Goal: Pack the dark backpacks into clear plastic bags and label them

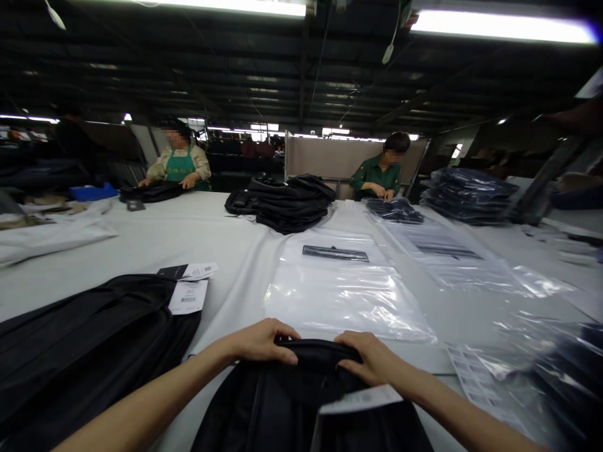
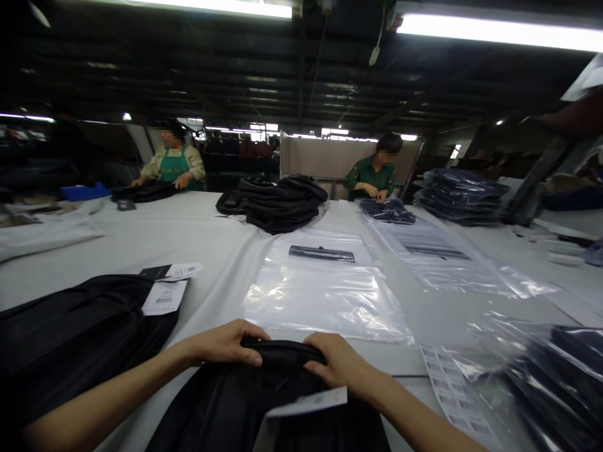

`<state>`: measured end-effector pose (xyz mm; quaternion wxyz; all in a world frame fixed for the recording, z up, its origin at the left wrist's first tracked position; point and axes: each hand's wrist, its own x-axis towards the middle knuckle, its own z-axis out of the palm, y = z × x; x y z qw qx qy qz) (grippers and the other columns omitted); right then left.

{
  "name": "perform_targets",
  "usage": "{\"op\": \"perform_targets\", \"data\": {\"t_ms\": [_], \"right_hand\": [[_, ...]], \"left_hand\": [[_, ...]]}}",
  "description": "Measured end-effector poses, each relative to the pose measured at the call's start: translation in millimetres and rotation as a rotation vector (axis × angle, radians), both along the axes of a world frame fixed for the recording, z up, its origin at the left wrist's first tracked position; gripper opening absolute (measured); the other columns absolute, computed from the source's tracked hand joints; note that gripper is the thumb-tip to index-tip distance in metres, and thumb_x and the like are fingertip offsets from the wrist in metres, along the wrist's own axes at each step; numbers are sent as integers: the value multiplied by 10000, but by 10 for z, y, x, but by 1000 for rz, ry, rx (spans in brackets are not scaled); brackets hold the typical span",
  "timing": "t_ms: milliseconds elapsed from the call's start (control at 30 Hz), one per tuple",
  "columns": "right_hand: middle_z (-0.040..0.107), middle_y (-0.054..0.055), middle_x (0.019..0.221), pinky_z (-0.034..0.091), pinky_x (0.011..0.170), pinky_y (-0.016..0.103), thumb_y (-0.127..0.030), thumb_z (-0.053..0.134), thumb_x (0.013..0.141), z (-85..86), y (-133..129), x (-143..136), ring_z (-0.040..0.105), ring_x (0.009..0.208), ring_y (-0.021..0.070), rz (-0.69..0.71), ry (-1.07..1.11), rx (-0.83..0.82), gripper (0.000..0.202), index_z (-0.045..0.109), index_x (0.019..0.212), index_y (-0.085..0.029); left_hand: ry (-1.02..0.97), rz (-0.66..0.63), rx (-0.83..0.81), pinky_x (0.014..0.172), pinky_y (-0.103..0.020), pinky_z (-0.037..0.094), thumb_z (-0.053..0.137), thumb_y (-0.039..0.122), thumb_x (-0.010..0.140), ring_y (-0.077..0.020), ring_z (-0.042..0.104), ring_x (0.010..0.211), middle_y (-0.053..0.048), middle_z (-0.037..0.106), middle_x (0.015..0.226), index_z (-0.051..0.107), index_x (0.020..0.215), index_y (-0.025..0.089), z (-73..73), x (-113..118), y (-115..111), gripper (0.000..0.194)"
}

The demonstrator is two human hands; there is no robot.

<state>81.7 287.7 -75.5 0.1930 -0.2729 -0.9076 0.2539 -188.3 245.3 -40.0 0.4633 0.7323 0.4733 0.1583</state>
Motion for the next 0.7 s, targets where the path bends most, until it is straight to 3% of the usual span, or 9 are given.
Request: {"op": "perform_targets", "data": {"t_ms": [100,200,267,400,567,700], "right_hand": [[647,43,1063,465,824,310,-227,522,844,-11,-206,99,601,933,192,62,20,78,390,493,1232,-251],[653,15,933,479,732,279,-229,495,867,-115,-425,185,610,816,167,57,-5,68,337,493,1201,-276],[638,17,879,477,711,290,-234,484,872,-216,-530,211,601,790,173,-17,-39,60,249,531,1115,-260],[602,36,913,470,741,306,-303,468,890,-450,-515,190,580,831,182,-182,-73,-11,123,549,940,-226],[621,55,874,437,706,297,-341,348,932,-736,-176,77,595,799,187,-323,-188,30,276,579,885,-199],[659,21,762,399,648,278,-381,433,882,-723,-10,9,605,727,186,-459,-228,-133,217,568,878,-212]], "left_hand": [[12,-116,44,870,-280,414,713,380,685,-231,566,991,-2,643,1093,598,1180,259,188,115,-105,522],[176,-243,-110,744,-287,457,687,422,697,-238,607,869,0,678,966,637,1118,275,302,243,-156,448],[320,-286,-145,655,-290,458,697,441,667,-244,610,799,-13,680,899,656,1066,271,274,330,-149,435],[518,-225,-39,531,-280,399,723,440,590,-231,573,656,-31,652,766,670,959,248,-18,446,-51,420],[374,-88,19,493,-247,322,595,435,672,-152,460,532,16,514,540,649,659,192,-425,438,190,249],[322,-46,-10,468,-228,286,516,403,708,-120,393,510,32,419,493,575,568,164,-583,382,298,283]]}}
